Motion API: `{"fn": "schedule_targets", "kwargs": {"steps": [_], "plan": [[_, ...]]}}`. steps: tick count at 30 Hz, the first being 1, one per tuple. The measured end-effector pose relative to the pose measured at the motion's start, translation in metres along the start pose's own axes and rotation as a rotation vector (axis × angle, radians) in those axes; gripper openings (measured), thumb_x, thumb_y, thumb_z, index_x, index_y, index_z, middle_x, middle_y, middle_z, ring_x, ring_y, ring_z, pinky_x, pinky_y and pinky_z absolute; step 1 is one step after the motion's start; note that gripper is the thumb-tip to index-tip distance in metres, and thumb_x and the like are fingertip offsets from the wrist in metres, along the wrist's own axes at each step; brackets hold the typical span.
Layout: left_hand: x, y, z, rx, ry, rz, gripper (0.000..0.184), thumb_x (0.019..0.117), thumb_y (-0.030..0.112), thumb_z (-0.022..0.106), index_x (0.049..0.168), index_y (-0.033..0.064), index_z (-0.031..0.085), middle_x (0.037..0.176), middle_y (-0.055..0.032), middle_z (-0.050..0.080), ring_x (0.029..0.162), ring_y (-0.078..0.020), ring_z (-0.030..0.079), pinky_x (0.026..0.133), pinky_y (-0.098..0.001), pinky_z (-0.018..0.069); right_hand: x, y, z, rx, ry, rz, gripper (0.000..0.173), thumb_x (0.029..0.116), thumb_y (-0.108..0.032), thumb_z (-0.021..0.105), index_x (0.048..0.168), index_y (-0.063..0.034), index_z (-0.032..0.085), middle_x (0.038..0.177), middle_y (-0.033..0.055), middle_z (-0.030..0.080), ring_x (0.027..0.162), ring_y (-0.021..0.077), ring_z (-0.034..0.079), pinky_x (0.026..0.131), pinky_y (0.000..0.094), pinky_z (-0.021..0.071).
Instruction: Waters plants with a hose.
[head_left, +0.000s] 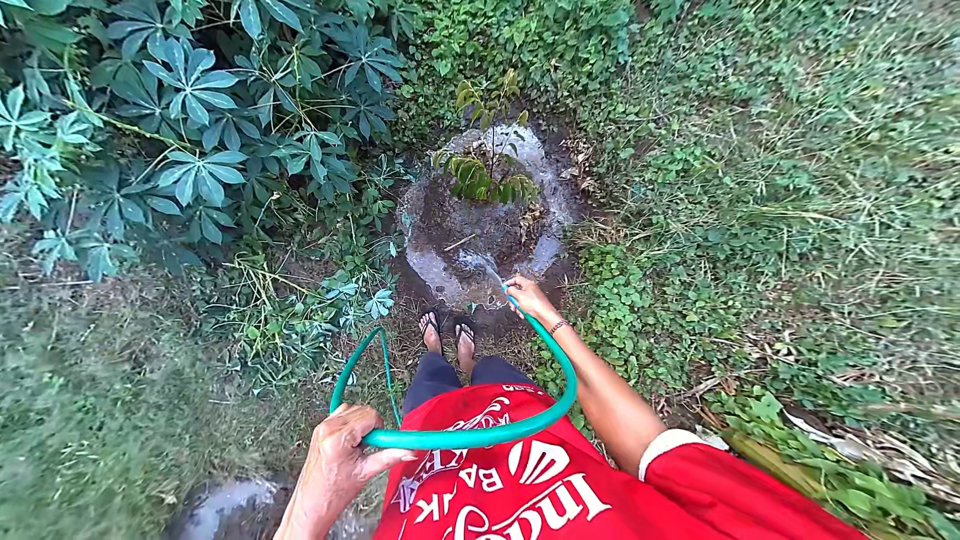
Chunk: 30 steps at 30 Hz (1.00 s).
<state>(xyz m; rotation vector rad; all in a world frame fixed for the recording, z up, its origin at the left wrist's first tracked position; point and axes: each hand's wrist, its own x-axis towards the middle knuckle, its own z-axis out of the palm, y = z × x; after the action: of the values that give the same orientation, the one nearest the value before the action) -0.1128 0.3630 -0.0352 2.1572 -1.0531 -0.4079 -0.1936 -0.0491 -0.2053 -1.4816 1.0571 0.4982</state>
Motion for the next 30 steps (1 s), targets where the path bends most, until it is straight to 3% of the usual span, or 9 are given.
{"fn": "schedule_targets", "kwargs": {"steps": [2, 7, 14, 17, 24, 28, 30], "plan": [[0.002, 0.000, 0.003, -0.001, -0.018, 0.015, 0.060, 0.0798, 0.078, 0.067, 0.063, 0.0212, 0.057, 0.058, 0.0098, 0.052, 0.056, -0.0059, 0.051, 0.062, -0.0305, 0.0451, -0.006, 0.004, -0.008, -0.019, -0.003, 0.016, 0.031, 0.1094, -0.022, 0.049, 0.136, -0.0086, 0.057, 0.080, 0.0079, 0.061, 0.054, 0.0116, 0.053, 0.052, 0.0266, 0.0477], [0.009, 0.001, 0.008, 0.004, -0.054, 0.045, 0.060, 0.0796, 0.079, 0.066, 0.064, 0.0220, 0.058, 0.059, 0.0102, 0.053, 0.056, -0.0055, 0.051, 0.061, -0.0302, 0.0443, -0.014, 0.008, -0.046, 0.070, 0.223, -0.031, 0.033, 0.1094, -0.025, 0.051, 0.138, -0.0105, 0.057, 0.081, 0.0096, 0.063, 0.055, 0.0129, 0.053, 0.053, 0.0291, 0.0478], [0.011, 0.000, 0.013, 0.006, -0.066, 0.070, 0.060, 0.0791, 0.078, 0.067, 0.064, 0.0215, 0.058, 0.058, 0.0097, 0.053, 0.056, -0.0061, 0.051, 0.061, -0.0307, 0.0440, -0.035, 0.006, -0.076, 0.118, 0.406, -0.061, 0.031, 0.1092, -0.023, 0.051, 0.137, -0.0094, 0.057, 0.078, 0.0095, 0.061, 0.052, 0.0136, 0.052, 0.050, 0.0297, 0.0472], [0.011, -0.002, 0.014, 0.005, -0.065, 0.072, 0.060, 0.0786, 0.079, 0.067, 0.064, 0.0216, 0.058, 0.059, 0.0101, 0.054, 0.057, -0.0055, 0.052, 0.062, -0.0305, 0.0454, -0.035, 0.016, -0.065, 0.041, 0.316, 0.002, 0.033, 0.1092, -0.024, 0.050, 0.137, -0.0084, 0.057, 0.084, 0.0122, 0.064, 0.057, 0.0159, 0.057, 0.055, 0.0320, 0.0512], [0.009, -0.009, 0.005, -0.007, -0.053, 0.063, 0.059, 0.0784, 0.078, 0.069, 0.063, 0.0222, 0.056, 0.058, 0.0105, 0.052, 0.056, -0.0055, 0.051, 0.062, -0.0303, 0.0452, -0.033, 0.042, -0.030, 0.036, 0.176, 0.064, 0.032, 0.1084, -0.022, 0.051, 0.137, -0.0083, 0.058, 0.086, 0.0105, 0.064, 0.057, 0.0136, 0.057, 0.054, 0.0291, 0.0503], [0.008, -0.018, 0.005, 0.017, -0.064, 0.047, 0.061, 0.0779, 0.081, 0.066, 0.064, 0.0226, 0.059, 0.059, 0.0102, 0.055, 0.056, -0.0060, 0.053, 0.061, -0.0322, 0.0467, -0.032, 0.059, -0.034, 0.069, 0.273, 0.100, 0.031, 0.1077, -0.021, 0.052, 0.134, -0.0057, 0.059, 0.087, 0.0111, 0.064, 0.055, 0.0143, 0.056, 0.052, 0.0306, 0.0506], [0.013, -0.023, 0.003, 0.012, -0.071, 0.049, 0.061, 0.0783, 0.080, 0.066, 0.065, 0.0211, 0.059, 0.059, 0.0083, 0.056, 0.057, -0.0078, 0.055, 0.062, -0.0340, 0.0494, -0.031, 0.044, -0.044, 0.060, 0.344, 0.059, 0.032, 0.1076, -0.020, 0.050, 0.135, -0.0051, 0.058, 0.092, 0.0141, 0.065, 0.059, 0.0177, 0.058, 0.056, 0.0353, 0.0526]]}}
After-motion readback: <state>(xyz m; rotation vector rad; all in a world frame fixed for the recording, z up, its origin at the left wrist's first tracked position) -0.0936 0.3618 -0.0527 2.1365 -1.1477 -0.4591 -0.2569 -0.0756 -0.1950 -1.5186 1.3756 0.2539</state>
